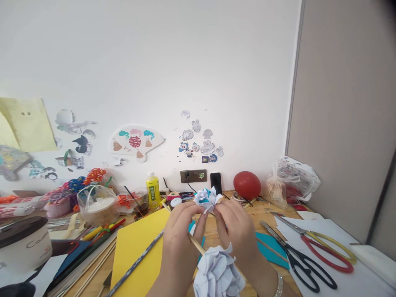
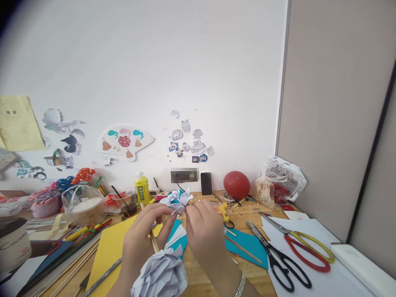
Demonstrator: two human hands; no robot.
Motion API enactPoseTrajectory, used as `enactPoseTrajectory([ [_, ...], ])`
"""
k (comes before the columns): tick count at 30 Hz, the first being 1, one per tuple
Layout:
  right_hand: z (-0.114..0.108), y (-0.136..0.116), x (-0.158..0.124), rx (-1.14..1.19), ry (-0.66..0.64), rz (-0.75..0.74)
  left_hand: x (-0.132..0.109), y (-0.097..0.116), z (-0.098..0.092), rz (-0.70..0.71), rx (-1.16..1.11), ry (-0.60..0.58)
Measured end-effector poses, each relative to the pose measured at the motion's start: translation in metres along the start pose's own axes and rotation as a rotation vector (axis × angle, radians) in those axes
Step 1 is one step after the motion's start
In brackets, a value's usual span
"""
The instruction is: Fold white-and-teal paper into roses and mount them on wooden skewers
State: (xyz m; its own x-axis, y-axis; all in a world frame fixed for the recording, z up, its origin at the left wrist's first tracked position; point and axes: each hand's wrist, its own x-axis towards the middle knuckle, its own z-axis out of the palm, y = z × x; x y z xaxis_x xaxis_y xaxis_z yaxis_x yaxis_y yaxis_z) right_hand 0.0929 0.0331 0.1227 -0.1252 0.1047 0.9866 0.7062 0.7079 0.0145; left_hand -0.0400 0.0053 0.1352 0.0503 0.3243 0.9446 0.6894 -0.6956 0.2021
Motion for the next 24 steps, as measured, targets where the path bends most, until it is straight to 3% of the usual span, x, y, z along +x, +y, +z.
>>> enactPoseTrajectory([
  [8,-0.0003,-0.0031,-0.0013,-0.028,0.017,-0.022,-0.0001,0.0032,-0.0035,0.04,0.064,0.006],
  [16,0.0032,-0.0024,-0.0054,-0.002,0.076,-0.04,-0.0024,0.0053,-0.0038,0.298,0.272,0.103],
  [21,0.0017,-0.0026,-0.0066,0.008,0.034,-0.016,-0.0017,0.0056,-0.0038,0.247,0.218,0.069],
  [24,0.0013,-0.0046,-0.0066,0.008,0.031,-0.007,-0.0048,0.0045,-0.0041,0.292,0.238,0.093],
])
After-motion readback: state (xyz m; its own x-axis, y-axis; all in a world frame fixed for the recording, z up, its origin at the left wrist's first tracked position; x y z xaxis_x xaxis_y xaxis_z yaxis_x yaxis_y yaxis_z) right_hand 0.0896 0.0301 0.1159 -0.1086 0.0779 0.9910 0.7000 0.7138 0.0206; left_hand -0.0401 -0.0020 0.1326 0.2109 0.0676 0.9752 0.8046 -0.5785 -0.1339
